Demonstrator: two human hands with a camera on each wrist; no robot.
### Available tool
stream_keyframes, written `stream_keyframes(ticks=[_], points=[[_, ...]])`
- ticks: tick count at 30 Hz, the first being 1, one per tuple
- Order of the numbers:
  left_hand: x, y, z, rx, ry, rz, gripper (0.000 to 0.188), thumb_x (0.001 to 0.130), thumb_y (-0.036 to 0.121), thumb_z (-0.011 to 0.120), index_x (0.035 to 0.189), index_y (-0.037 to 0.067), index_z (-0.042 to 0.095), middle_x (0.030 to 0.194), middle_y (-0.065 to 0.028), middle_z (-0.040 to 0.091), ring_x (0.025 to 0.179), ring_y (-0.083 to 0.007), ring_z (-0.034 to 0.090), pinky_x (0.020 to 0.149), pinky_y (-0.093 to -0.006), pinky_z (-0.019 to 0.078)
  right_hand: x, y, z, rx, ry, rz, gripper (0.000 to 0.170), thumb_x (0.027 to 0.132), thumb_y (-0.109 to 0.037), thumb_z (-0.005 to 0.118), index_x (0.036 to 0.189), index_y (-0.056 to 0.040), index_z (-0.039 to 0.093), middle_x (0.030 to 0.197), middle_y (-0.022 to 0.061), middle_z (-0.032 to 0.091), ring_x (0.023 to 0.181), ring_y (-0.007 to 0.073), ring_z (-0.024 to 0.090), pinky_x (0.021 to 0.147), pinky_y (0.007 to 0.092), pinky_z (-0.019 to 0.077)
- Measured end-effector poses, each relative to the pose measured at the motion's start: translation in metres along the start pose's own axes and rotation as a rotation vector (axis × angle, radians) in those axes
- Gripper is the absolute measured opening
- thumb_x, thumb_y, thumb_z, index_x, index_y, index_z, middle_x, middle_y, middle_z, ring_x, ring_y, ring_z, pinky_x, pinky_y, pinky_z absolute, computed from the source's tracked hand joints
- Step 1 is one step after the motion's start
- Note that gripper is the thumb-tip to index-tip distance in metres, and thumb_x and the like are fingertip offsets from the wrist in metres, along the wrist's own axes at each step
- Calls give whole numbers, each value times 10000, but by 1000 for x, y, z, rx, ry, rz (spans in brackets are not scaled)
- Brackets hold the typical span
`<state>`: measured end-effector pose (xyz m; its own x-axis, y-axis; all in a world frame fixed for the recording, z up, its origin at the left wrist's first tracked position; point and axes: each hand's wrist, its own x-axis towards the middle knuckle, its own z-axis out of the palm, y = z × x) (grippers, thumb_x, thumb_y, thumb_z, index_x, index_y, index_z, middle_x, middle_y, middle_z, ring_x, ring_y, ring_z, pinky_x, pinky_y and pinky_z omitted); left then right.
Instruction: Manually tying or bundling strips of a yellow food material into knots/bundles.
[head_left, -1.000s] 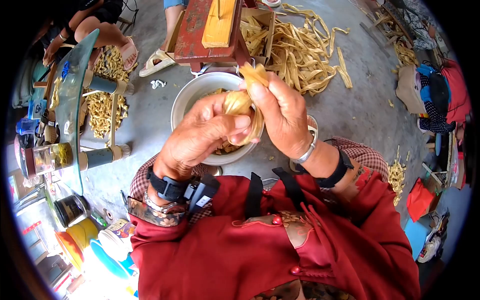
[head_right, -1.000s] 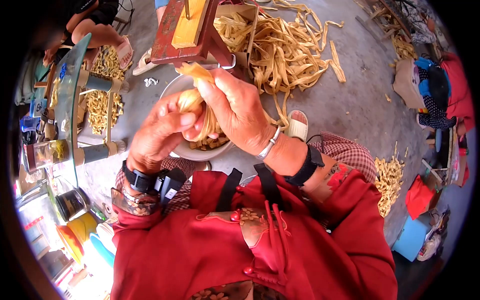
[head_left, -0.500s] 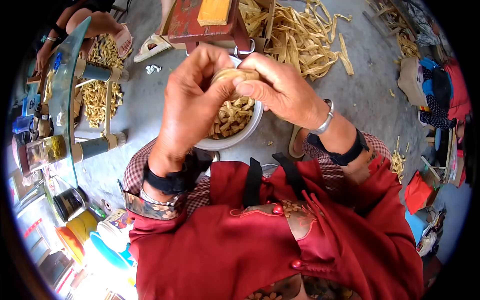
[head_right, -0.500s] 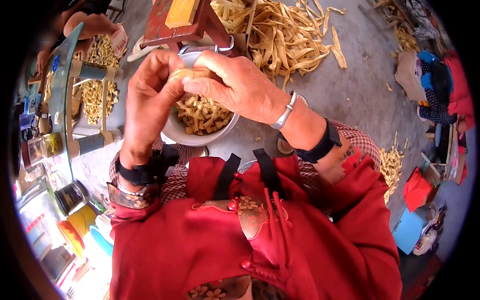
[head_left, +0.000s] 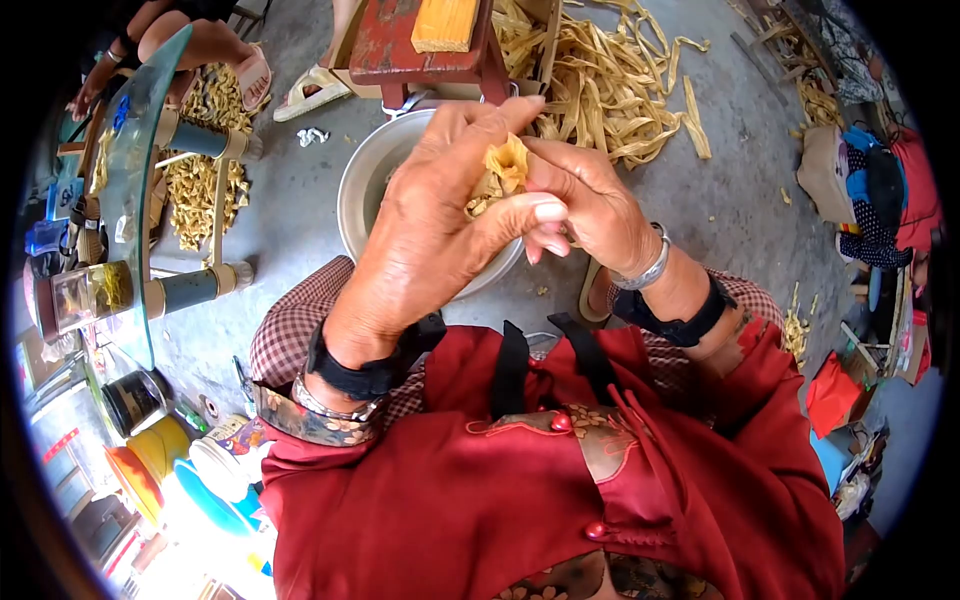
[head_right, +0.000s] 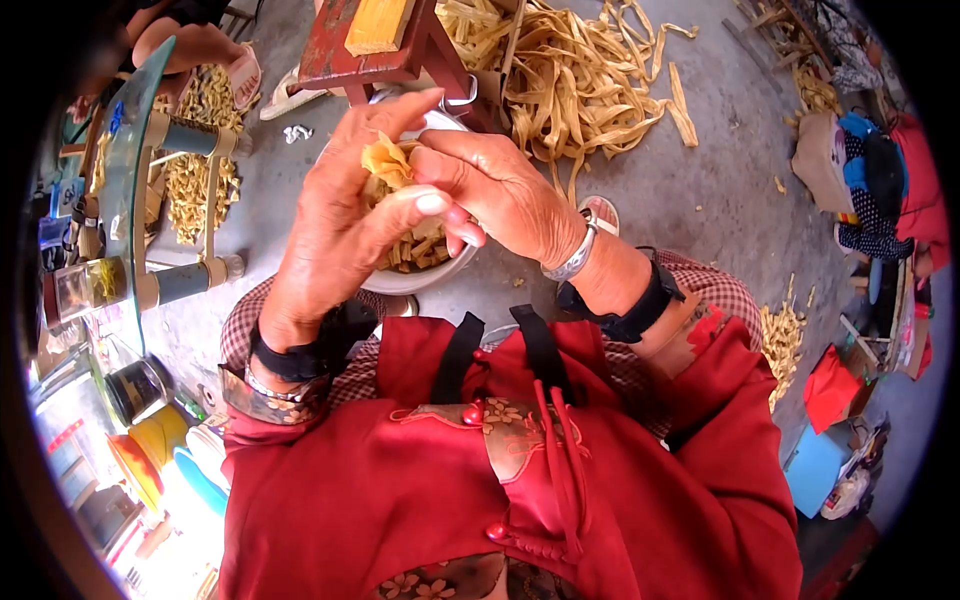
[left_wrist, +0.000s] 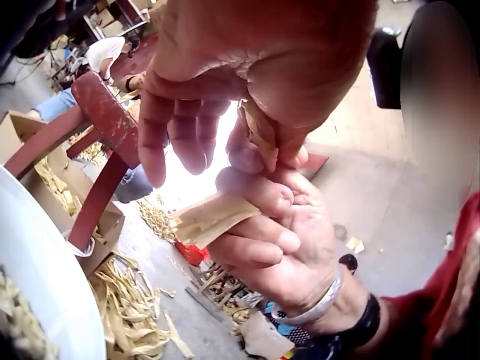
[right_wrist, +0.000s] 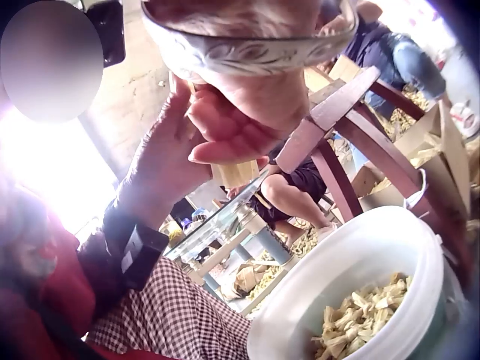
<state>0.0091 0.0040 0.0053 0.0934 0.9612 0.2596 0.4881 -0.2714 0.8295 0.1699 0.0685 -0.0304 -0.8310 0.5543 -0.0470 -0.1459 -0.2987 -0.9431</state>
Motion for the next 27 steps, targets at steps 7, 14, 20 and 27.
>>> stream_keyframes(ticks=[7,14,20,27], points=[[-2,-5,7,-595,35,-311,413,992,301,406,1179,-41,543,853,-105,632,743,-178,630,664,-275,516,4,-1,1,-179,219,-41,352,958,-366,480,1152,-73,501,679,-22,476,551,26,452,425,177,395],[2,-4,-3,-1241,27,-431,524,981,432,341,1108,-35,543,940,-96,568,730,-150,555,703,-335,546,-3,2,-10,-443,225,-253,340,932,-344,545,1097,-48,562,719,-5,569,602,54,511,507,197,415],[0,-17,-21,-1289,96,-313,529,984,429,336,1132,-40,528,961,-106,561,711,-135,552,662,-319,540,-13,0,-19,-716,357,-298,171,861,-175,660,814,-12,638,651,5,572,578,51,485,509,219,391],[-2,-3,-8,-668,146,-500,326,925,301,559,1014,-8,617,666,-18,569,462,-44,457,413,-180,366,-9,-1,-19,-864,376,-381,142,843,-147,672,827,-12,632,658,43,583,538,92,497,492,233,396]])
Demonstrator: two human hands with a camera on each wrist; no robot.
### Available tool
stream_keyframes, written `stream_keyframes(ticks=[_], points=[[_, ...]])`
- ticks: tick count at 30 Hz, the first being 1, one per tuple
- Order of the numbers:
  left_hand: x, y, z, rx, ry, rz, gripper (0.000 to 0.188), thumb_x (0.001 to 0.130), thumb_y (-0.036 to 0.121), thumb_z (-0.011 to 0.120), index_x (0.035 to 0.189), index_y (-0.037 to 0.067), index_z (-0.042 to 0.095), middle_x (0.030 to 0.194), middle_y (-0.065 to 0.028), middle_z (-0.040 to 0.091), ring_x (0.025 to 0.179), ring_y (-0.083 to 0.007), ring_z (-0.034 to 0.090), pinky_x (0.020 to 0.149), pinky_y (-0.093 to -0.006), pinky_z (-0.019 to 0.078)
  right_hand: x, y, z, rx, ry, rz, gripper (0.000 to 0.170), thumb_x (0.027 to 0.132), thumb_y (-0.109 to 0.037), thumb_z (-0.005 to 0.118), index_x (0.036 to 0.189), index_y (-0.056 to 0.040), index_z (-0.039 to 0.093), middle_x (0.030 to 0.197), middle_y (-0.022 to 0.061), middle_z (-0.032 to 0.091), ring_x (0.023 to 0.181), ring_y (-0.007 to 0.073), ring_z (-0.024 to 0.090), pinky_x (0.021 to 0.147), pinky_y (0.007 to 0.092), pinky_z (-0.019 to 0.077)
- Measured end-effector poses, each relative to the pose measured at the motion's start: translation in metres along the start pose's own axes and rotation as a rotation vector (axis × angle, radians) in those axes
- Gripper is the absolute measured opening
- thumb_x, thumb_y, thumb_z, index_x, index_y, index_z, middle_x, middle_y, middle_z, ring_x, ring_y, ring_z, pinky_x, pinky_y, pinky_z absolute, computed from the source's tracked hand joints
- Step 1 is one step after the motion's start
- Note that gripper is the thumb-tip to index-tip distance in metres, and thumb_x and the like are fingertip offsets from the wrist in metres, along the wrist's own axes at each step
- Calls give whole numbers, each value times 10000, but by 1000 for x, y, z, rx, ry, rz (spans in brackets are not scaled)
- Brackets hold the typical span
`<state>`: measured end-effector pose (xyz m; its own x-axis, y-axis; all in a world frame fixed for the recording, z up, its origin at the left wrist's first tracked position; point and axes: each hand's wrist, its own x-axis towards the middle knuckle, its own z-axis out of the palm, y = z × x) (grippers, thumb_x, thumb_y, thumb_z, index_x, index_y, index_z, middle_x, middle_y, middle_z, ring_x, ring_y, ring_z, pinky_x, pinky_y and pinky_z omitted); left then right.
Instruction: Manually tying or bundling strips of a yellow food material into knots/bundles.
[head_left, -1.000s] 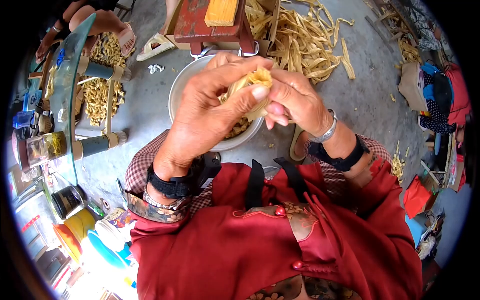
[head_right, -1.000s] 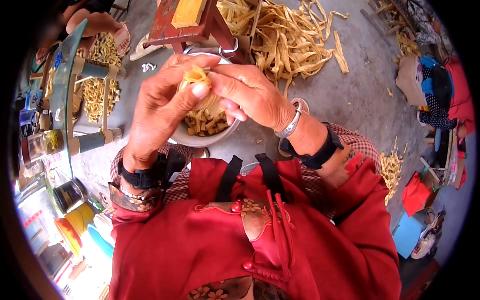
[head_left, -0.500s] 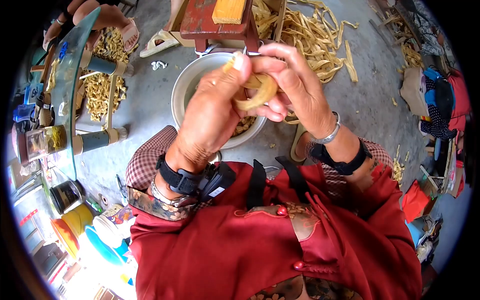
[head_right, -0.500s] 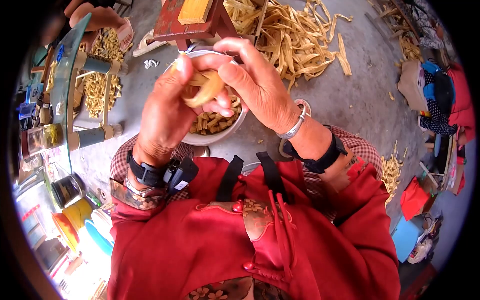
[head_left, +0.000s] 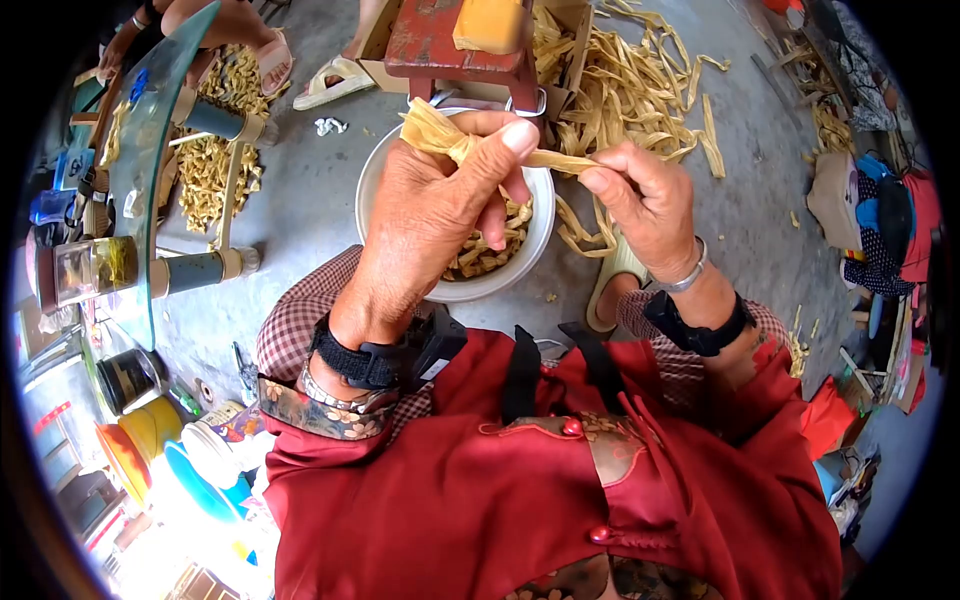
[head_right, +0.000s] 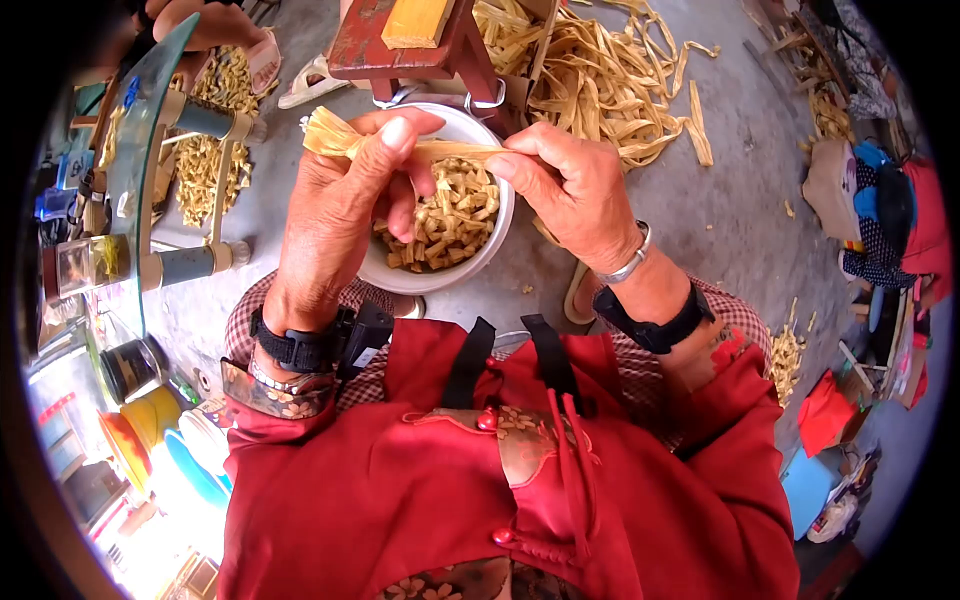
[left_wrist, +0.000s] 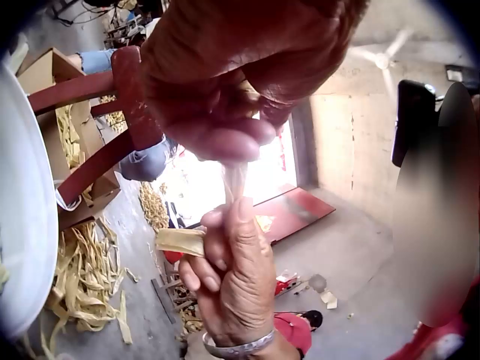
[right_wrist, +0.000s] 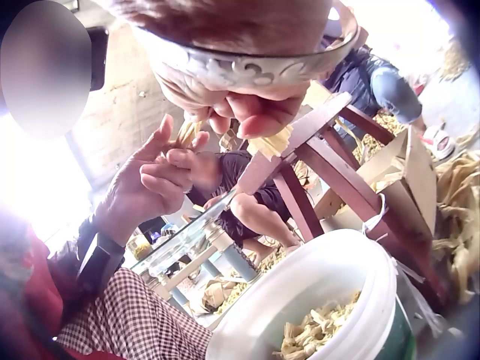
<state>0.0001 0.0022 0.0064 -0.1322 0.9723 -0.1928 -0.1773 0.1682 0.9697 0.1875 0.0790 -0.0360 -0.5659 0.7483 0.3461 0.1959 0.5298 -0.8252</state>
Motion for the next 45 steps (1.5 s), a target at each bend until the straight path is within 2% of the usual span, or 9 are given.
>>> stream_keyframes(ticks=[13,16,19,24,27,31,33,39,45], points=[[-14,4,-12,-194,101,136,146,899,139,572,934,3,611,681,-15,524,497,-35,389,419,-178,345,10,-2,-21,-197,-25,-293,125,783,-109,711,811,-18,630,674,84,613,546,210,584,503,273,441],[-20,7,-12,-150,20,129,137,899,95,545,958,-14,604,722,-55,556,538,-57,422,445,-198,409,10,-1,-27,-212,20,-366,168,742,-135,738,833,-38,636,677,85,609,553,222,585,500,282,444],[-24,20,-35,-118,-427,100,343,844,72,599,1143,-88,552,931,-143,629,837,-190,637,763,-304,526,12,0,-38,-413,116,-521,232,689,-181,761,847,-64,638,698,63,604,576,211,584,494,290,443],[-20,29,-45,134,-558,102,953,816,703,427,1327,-99,371,1200,-278,545,1168,-345,515,1038,-425,330,7,-11,-39,-598,15,-711,288,681,-330,703,893,-141,652,717,-8,520,564,146,503,450,259,392],[-19,29,-26,193,-489,-61,779,896,595,408,1312,-65,423,1174,-210,591,1117,-256,550,960,-332,397,8,-15,-21,-579,95,-884,254,722,-308,689,910,-141,652,675,-24,432,536,129,446,430,261,342],[-22,-4,5,-248,-473,-343,389,986,377,388,1089,25,518,699,-91,593,536,-140,523,494,-264,448,8,-18,-18,-579,-13,-891,240,725,-255,676,930,-132,657,755,-12,488,551,134,462,453,272,367],[-22,-3,16,-329,-357,-411,343,1000,319,353,1036,24,523,564,-11,448,427,-71,324,420,-205,313,11,-13,-20,-606,39,-826,271,728,-252,670,967,-126,653,788,-15,518,562,137,486,466,275,381],[-27,8,9,-425,-605,-426,277,972,121,348,1154,1,519,587,-9,428,433,-67,299,413,-199,273,2,-16,-18,-340,-115,-490,356,766,-94,610,1121,-94,585,853,55,545,716,220,601,540,333,490],[-34,17,11,220,-368,148,218,917,17,459,1079,-5,603,792,-76,583,567,-144,492,503,-230,393,0,-47,-4,468,-353,172,551,813,85,425,1309,-146,487,838,29,578,516,107,533,492,244,450]])
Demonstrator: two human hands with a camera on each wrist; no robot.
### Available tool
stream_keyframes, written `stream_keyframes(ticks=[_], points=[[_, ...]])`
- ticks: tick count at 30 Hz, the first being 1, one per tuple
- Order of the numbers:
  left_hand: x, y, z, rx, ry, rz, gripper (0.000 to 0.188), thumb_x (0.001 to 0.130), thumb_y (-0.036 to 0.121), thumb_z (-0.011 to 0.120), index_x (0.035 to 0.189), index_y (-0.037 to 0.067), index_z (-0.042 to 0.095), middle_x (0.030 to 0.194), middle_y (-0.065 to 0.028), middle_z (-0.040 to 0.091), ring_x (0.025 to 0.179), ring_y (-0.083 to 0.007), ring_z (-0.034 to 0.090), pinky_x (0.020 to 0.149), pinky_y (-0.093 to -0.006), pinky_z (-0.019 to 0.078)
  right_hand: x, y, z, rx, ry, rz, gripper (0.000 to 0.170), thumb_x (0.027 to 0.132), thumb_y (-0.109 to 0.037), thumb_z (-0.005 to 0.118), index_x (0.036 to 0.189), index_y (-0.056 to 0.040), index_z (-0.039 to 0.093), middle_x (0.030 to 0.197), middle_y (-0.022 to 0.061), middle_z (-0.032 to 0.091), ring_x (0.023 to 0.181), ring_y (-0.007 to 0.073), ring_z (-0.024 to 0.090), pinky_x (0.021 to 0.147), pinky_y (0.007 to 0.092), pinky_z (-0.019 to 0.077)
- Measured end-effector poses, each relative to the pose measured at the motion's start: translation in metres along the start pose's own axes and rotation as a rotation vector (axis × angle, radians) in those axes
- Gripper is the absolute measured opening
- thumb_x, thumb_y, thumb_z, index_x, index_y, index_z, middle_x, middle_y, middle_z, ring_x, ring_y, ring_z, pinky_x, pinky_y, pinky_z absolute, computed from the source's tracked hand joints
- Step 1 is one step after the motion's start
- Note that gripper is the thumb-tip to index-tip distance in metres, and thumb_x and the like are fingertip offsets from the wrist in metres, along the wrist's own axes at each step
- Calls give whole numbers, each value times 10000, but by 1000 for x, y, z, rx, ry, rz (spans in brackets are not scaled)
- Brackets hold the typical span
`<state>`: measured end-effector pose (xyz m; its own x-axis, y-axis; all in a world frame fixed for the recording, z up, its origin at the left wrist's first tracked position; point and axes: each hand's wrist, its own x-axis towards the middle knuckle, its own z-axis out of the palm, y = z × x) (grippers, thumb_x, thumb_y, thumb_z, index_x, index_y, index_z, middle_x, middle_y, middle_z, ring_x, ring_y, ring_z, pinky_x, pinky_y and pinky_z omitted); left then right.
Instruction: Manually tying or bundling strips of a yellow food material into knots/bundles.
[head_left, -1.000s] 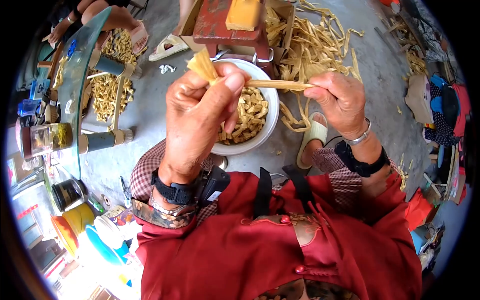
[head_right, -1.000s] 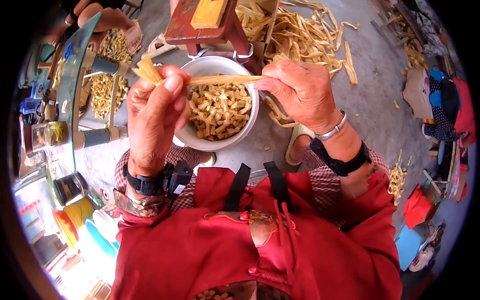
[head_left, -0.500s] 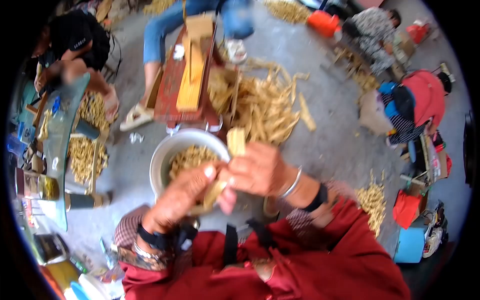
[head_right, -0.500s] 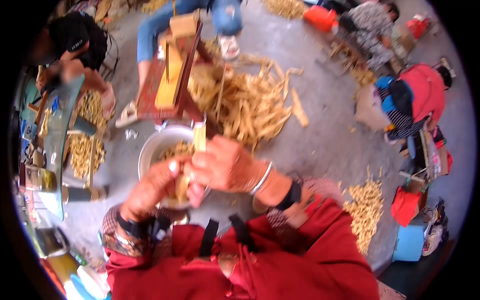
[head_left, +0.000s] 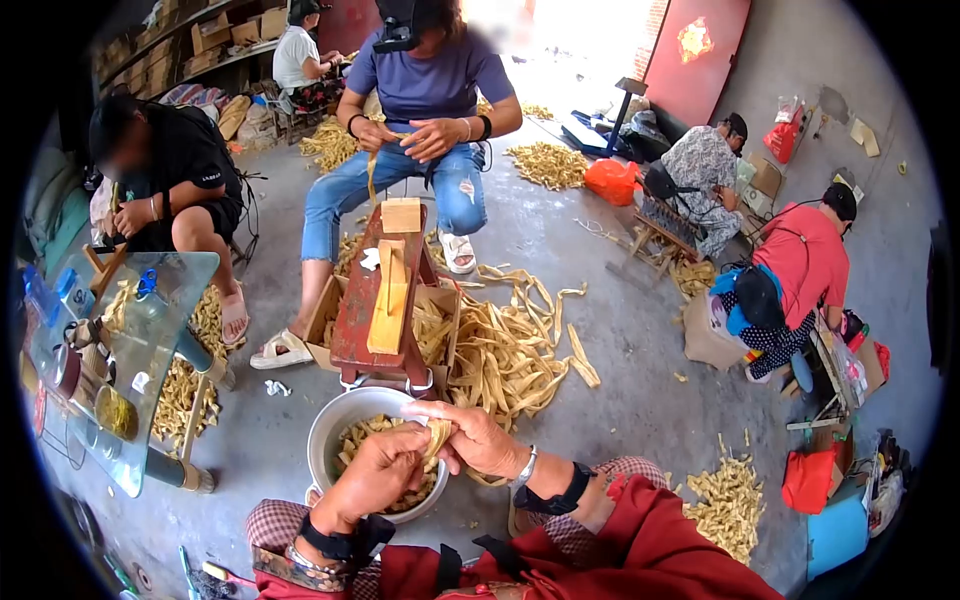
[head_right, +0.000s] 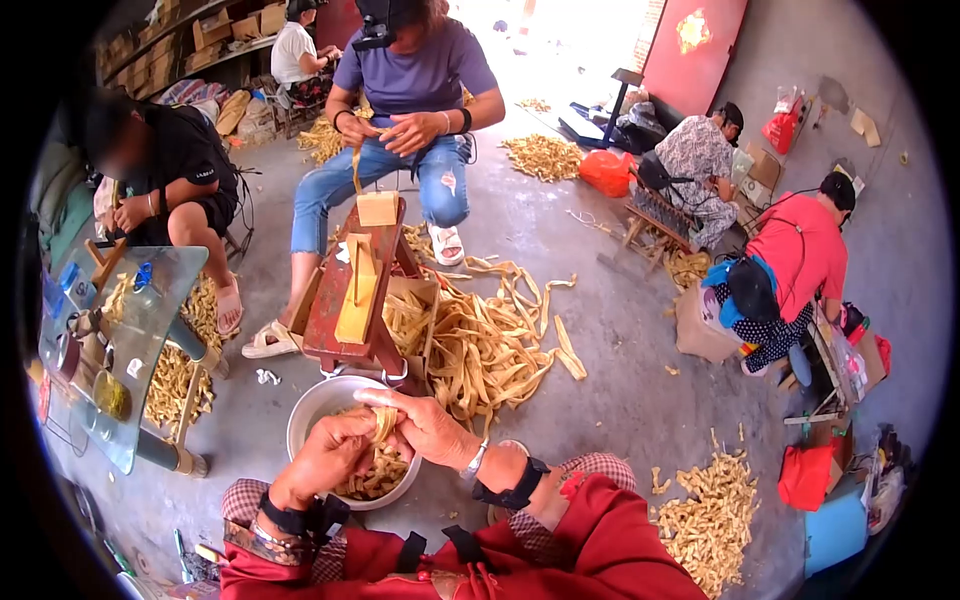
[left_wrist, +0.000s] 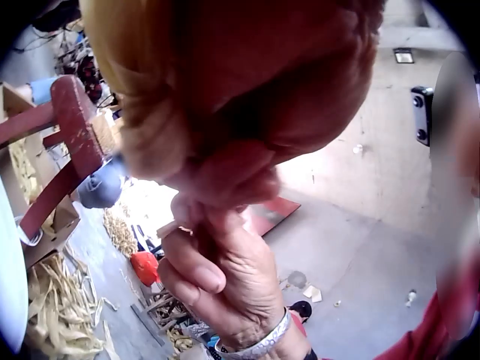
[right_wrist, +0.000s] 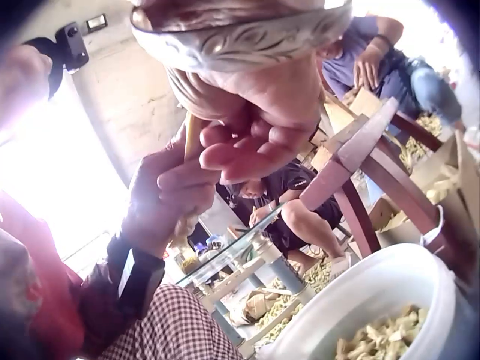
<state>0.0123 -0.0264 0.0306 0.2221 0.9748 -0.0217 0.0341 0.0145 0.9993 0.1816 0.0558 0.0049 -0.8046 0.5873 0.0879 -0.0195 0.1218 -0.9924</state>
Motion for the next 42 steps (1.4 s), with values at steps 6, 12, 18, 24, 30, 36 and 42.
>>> stream_keyframes(ticks=[6,12,18,24,30,36,42], points=[[5,-6,-2,359,195,324,189,882,-34,529,1020,3,654,1008,-96,538,736,-130,546,630,-246,455,10,-4,4,337,-81,221,684,855,77,378,1465,-144,159,766,70,599,463,94,560,410,206,463],[5,-18,3,46,147,158,170,911,29,529,1035,-39,623,1007,-49,580,673,-63,538,556,-197,436,9,22,5,654,-171,343,373,908,-184,574,1242,-43,485,735,46,616,440,80,539,376,191,433],[15,-23,1,-364,333,39,45,894,38,561,883,-2,579,790,-50,606,534,-63,543,427,-183,407,11,35,18,387,159,208,154,922,-166,558,976,-23,544,682,9,573,459,71,527,423,204,445],[39,-28,7,-729,444,-19,230,895,30,549,1089,54,428,740,-46,562,464,-76,452,401,-194,365,1,12,26,-85,455,-99,94,907,-94,557,909,0,549,665,17,564,497,62,541,452,220,464],[58,-48,13,-702,387,-40,104,928,76,512,1008,10,511,779,-41,578,542,-91,524,435,-209,419,-2,0,23,-338,462,-391,109,833,-46,631,924,-21,576,794,85,595,640,167,591,574,274,483],[54,-48,17,-622,393,-61,93,947,113,491,914,26,483,668,-43,532,515,-110,511,455,-224,439,3,21,10,-384,372,-421,121,805,-19,636,922,-32,606,850,107,574,722,223,614,629,307,494],[53,-48,33,-427,518,24,63,952,57,443,911,17,469,678,-41,520,509,-102,476,459,-229,418,11,7,11,-569,504,-424,93,818,-14,610,908,-39,613,845,110,573,705,262,610,604,329,502]])
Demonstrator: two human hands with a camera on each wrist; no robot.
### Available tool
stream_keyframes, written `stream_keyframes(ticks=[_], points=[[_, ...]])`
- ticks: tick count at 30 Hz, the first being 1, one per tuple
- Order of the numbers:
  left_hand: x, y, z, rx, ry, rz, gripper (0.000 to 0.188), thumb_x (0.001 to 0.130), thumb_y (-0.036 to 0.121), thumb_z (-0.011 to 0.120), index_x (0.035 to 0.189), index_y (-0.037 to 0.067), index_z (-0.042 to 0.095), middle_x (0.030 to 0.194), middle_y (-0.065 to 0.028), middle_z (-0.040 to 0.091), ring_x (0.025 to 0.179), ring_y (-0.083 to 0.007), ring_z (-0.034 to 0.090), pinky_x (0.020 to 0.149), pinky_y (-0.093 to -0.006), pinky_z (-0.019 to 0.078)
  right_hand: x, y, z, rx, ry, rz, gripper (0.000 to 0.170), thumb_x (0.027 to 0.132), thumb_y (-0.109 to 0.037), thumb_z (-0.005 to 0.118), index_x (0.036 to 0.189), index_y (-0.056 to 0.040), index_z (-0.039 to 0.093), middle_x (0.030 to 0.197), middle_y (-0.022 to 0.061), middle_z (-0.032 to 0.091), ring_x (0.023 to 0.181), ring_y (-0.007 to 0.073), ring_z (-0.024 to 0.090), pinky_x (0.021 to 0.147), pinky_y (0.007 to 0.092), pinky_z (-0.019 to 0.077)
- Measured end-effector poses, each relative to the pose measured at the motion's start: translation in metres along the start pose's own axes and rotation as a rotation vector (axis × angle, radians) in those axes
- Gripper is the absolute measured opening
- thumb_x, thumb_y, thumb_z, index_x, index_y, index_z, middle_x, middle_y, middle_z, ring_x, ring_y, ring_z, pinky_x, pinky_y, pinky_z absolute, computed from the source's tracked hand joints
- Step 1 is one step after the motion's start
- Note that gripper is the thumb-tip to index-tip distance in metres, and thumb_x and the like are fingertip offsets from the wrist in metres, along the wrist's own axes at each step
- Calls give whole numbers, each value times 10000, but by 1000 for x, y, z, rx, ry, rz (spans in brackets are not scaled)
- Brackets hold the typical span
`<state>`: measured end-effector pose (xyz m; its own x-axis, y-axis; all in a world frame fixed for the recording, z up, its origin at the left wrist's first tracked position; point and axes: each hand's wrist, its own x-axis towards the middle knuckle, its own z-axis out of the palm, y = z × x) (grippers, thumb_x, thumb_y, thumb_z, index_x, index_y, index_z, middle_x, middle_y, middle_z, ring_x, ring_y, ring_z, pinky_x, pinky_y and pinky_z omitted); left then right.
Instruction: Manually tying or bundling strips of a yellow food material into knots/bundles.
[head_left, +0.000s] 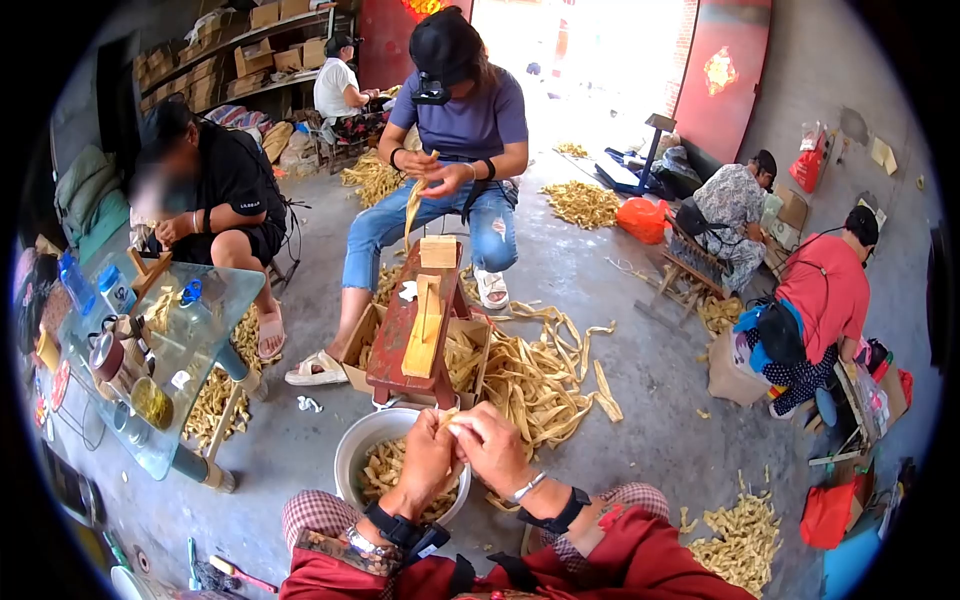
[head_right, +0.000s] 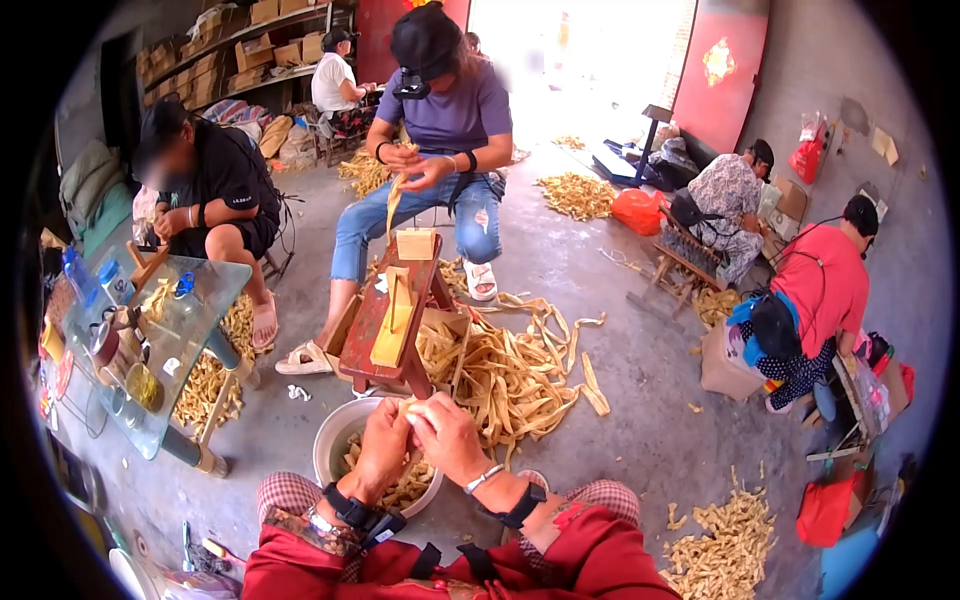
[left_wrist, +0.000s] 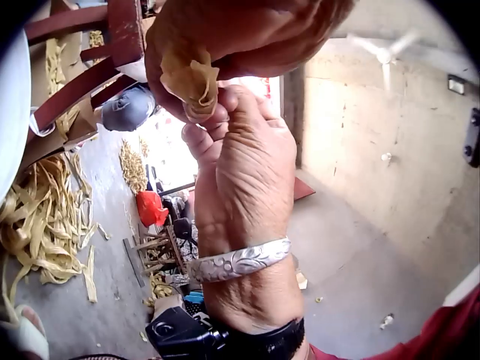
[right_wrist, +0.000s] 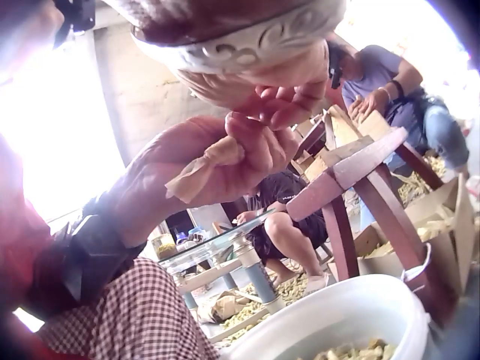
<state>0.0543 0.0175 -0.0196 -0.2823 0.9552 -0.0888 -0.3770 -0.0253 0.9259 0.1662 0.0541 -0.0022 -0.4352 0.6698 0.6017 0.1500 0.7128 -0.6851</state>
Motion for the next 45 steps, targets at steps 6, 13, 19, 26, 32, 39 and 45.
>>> stream_keyframes(ticks=[6,13,19,26,32,39,45], points=[[1,-13,-6,459,95,238,92,899,20,451,938,-36,513,745,-104,594,642,-126,550,565,-285,472,-1,3,4,-343,-104,-32,142,821,-34,560,957,-42,602,818,127,551,734,319,587,628,382,483],[-2,-6,-11,419,-42,41,84,864,-13,445,883,-3,526,670,-82,577,559,-113,549,485,-274,437,4,19,-16,98,-320,207,112,815,-53,574,923,-36,595,750,95,568,655,206,568,575,327,465],[-8,8,-2,390,-180,112,58,909,27,450,935,-1,493,695,-22,551,560,-73,517,496,-211,423,15,22,-34,468,-399,607,186,797,-69,674,898,-5,531,687,5,564,596,46,547,498,201,453],[-7,7,3,457,-79,147,113,853,-15,463,965,-22,449,730,-129,596,620,-181,606,546,-305,479,1,34,-13,370,-188,511,98,793,-46,616,832,-5,536,640,11,554,570,48,532,486,218,436],[-8,-15,5,817,-24,469,250,844,-35,526,1048,4,388,797,-196,606,758,-321,645,643,-365,496,-3,40,5,105,35,401,103,781,-52,621,771,-17,525,606,24,543,531,74,500,471,254,407],[-3,-1,-17,635,-103,309,107,895,-19,469,984,19,424,801,-135,598,614,-212,589,544,-293,463,5,30,-23,608,-335,741,174,884,-131,544,1008,-9,529,821,69,602,674,118,617,553,245,521],[-7,4,-15,54,-303,44,40,952,55,468,972,30,444,777,-48,548,547,-68,506,499,-207,465,-1,39,-28,871,-374,801,249,941,-216,526,1068,-4,554,824,31,599,610,56,526,574,194,473]])
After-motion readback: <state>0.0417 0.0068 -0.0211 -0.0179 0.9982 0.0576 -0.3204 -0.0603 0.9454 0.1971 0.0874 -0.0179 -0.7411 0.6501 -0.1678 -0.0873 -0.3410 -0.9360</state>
